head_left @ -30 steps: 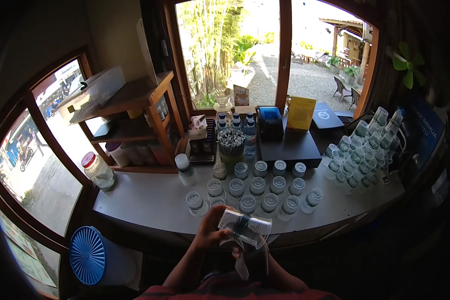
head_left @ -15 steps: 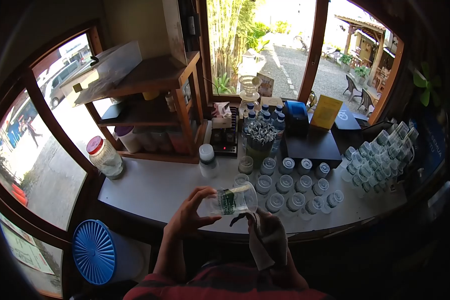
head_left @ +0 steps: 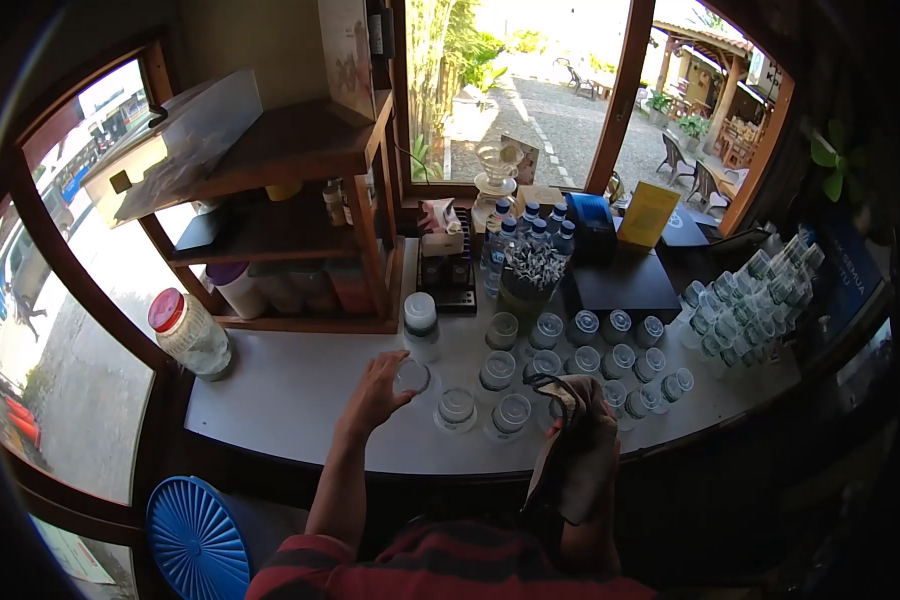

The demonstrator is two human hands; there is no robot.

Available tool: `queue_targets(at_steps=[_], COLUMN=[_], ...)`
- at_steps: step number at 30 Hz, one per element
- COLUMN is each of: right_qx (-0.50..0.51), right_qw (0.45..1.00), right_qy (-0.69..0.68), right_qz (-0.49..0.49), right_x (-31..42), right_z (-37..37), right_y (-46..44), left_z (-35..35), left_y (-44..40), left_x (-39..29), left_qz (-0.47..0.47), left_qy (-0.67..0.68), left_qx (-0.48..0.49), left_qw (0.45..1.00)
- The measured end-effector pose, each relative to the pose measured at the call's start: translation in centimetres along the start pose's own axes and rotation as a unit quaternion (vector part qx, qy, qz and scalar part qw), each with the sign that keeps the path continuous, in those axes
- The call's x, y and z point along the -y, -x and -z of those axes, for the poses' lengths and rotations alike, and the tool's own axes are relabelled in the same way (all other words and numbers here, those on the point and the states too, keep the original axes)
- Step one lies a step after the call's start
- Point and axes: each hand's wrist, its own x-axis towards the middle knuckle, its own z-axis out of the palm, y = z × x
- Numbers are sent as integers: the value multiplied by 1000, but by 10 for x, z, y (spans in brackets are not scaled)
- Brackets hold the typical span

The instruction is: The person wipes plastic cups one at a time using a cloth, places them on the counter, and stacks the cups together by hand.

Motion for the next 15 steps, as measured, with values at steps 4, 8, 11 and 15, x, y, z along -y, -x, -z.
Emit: queue_targets(at_steps=[4,8,11,15], right_qx=[-92,-95,-72,-35], right_qw=[957,970,991,997], right_qy=[226,177,77,-1], right_qz=[160,135,85,75], right_x=[-26,-18,1,2], right_z=[28,44,25,24], right_y=[-1,4,17,13], left_z=[-29,-38,-31,-4], left_y=[-36,-57,-63,-86], left_x=[-10,-21,-18,-23], left_qz=[-78,-114,-147,-122], left_qy=[19,43,25,-30], left_qx=[3,-4,-86,-286], left_qw=[997,993,985,950])
